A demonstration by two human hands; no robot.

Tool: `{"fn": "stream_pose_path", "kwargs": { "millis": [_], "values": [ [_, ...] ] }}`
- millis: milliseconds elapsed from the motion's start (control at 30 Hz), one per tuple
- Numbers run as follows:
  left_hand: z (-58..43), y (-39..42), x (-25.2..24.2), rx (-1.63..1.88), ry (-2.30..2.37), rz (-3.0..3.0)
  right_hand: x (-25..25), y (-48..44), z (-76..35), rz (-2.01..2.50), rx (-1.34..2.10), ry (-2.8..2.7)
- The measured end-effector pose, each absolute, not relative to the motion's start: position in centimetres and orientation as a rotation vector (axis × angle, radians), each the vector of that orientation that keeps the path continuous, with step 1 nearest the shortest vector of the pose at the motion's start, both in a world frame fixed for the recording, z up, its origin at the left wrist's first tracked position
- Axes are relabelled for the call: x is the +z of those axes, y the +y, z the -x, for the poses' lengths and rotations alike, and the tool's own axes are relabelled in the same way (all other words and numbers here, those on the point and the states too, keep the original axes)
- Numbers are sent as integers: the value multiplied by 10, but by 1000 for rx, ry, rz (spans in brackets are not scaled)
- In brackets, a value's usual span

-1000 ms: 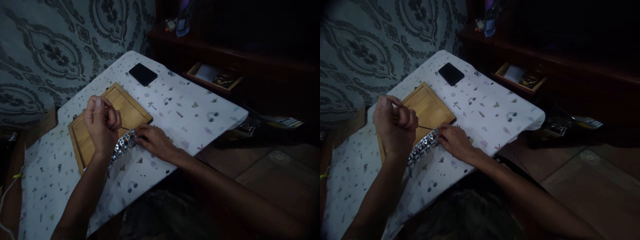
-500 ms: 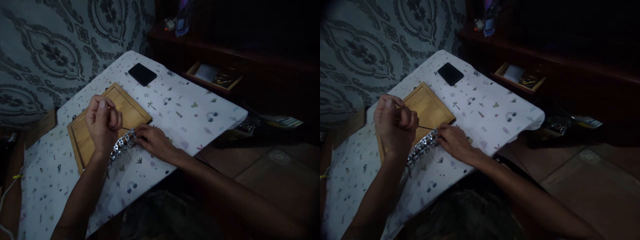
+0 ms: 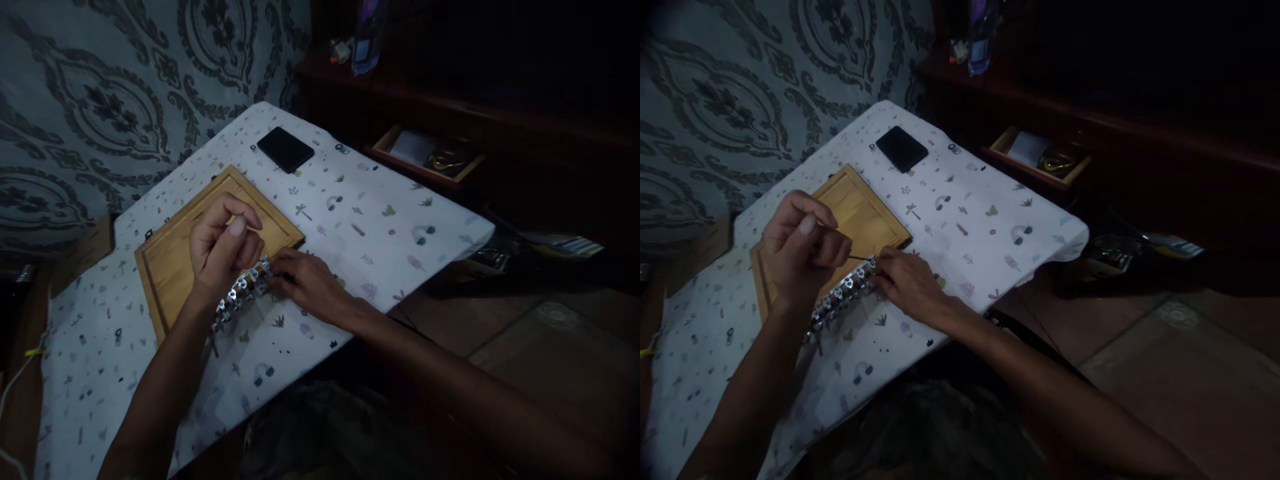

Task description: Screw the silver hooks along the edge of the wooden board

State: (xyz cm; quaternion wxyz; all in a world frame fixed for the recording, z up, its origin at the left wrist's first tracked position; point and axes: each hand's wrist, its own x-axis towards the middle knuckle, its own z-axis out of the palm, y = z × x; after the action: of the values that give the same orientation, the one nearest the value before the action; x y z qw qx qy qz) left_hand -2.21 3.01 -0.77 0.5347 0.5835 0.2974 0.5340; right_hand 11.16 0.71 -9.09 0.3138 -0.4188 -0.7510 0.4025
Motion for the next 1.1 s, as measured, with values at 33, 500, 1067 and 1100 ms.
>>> {"fn": "stream_pose_path", "kwargs": {
  "millis": [33,500,1067,1100],
  "values": [
    [24,32,-7,1254,714,-1385,-91,7,-111,1098,1058,-1978],
    [20,30,-9,1560,950,-1390,-93,7,-113,1099,1064,-1987],
    [20,39,-10,1527,928,-1285,-87,7,-112,1138,1099,-1989],
    [20,40,-9,1510,924,-1285,-88,7,-112,1128,1101,-1987]
  ]
}}
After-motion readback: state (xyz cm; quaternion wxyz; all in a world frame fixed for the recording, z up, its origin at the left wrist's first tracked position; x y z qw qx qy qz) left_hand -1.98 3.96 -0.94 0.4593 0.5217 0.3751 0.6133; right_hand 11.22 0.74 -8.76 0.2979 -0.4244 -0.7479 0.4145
